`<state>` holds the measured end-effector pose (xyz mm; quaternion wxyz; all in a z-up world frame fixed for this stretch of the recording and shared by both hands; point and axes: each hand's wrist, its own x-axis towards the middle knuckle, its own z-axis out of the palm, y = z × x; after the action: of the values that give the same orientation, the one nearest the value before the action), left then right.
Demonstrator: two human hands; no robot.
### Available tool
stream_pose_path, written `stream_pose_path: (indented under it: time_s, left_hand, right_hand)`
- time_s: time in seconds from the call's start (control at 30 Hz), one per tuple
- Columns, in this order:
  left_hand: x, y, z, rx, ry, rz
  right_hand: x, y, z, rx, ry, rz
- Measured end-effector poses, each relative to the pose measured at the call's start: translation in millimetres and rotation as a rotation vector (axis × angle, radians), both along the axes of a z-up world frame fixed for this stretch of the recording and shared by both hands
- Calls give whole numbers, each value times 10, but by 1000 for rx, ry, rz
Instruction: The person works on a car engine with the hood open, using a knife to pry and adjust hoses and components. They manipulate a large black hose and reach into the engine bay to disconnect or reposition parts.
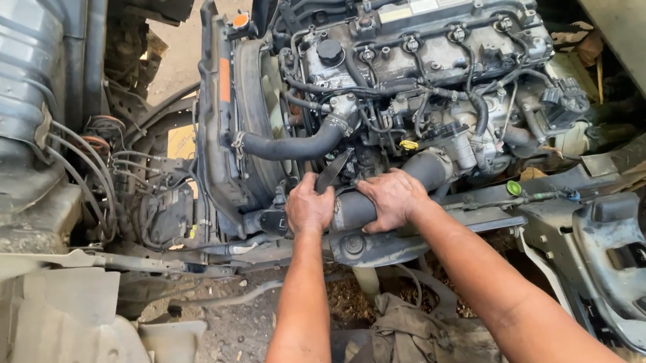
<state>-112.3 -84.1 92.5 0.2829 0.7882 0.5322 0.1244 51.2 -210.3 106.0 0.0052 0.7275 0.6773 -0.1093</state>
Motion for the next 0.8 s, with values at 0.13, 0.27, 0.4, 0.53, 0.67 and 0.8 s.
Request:
stream_pose_path:
  time_s: [0.13,0.27,0.4,0.53,0.67,0.8]
  left_hand:
    - [-6,-18,32,-7,9,-5]
    - [4,-7,33,-9,7,-4]
    - [-3,-19,37,-4,-9,-3]
    - [-1,-15,22,-7,-14,1]
    - [-8,-30,62,-17,-3,5]
    - [1,-32,115,-24,1,6]
  right_hand:
    - [3,1,-26,-6,21,-8]
    - [47,34,-130,18,7,2]
    - [40,37,-150,11,-6,2]
    - [22,38,-112,-1,-4,-3]
    - [19,35,-121,18,-5,-2]
    - [31,26,-96,33,5,-14]
